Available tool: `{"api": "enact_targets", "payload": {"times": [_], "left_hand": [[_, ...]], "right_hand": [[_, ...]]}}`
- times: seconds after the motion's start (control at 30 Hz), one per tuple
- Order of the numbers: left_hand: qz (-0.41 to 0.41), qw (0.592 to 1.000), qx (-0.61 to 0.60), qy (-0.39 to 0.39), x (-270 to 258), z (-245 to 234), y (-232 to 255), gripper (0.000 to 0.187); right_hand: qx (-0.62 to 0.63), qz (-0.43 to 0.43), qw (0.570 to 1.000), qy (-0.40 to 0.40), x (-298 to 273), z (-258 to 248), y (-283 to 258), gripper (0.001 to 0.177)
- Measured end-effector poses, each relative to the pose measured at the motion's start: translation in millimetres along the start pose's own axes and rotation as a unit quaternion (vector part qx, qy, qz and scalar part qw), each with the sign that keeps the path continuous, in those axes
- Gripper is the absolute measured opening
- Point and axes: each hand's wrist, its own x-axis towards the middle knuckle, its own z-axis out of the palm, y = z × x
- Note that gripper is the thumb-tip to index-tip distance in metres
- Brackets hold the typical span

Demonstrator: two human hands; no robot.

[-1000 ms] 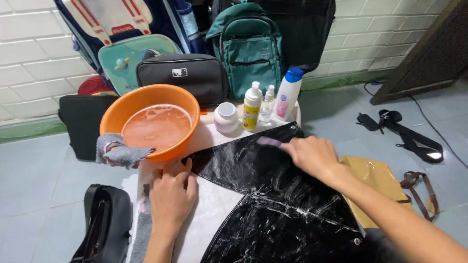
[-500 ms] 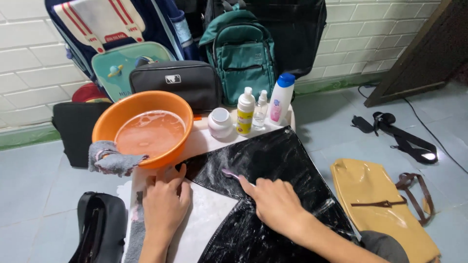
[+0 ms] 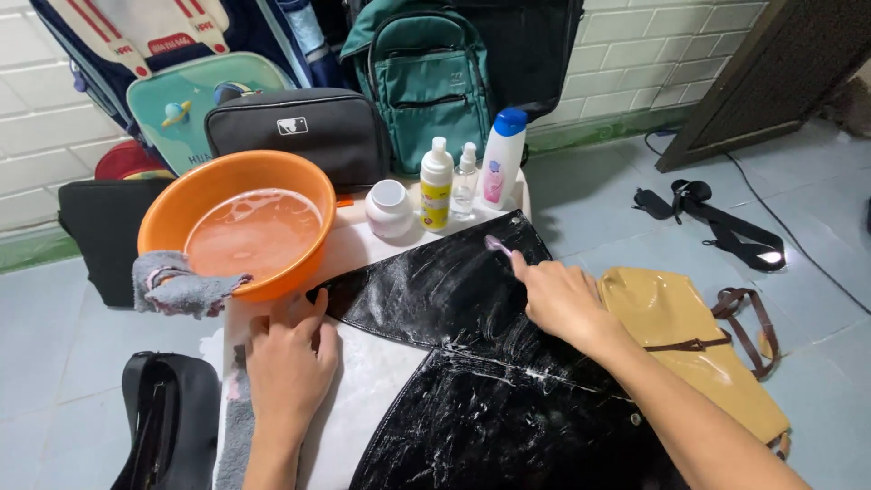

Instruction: Scrubbing a black leather bag component with a toothbrush and soapy water to clean it.

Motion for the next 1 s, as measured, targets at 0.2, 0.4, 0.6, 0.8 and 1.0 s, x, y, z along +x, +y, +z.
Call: {"api": "enact_targets", "payload": {"times": [0.2, 0.4, 0.6, 0.8, 1.0], "left_hand": [[-0.030, 0.998, 0.012, -0.045, 2, 5, -2, 0.032], [-0.029, 0.999, 0.010, -0.042, 3, 2, -3, 0.035], [-0.022, 0.999, 0.005, -0.032, 3, 2, -1, 0.033], [-0.034, 0.998, 0.003, -0.047, 1, 3, 0, 0.031], [-0.012, 1.000, -0.003, -0.019, -1, 2, -3, 0.030]], "right_hand": [[0.068, -0.103, 0.992, 0.011, 1, 10, 1, 0.072], [0.000, -0.126, 0.991, 0.046, -16, -9, -9, 0.101], [-0.008, 0.043, 0.996, 0.076, -8, 5, 26, 0.067], [0.092, 0.010, 0.994, -0.049, -26, -3, 32, 0.055], [0.028, -0.173, 0.979, 0.100, -35, 15, 33, 0.063]]}}
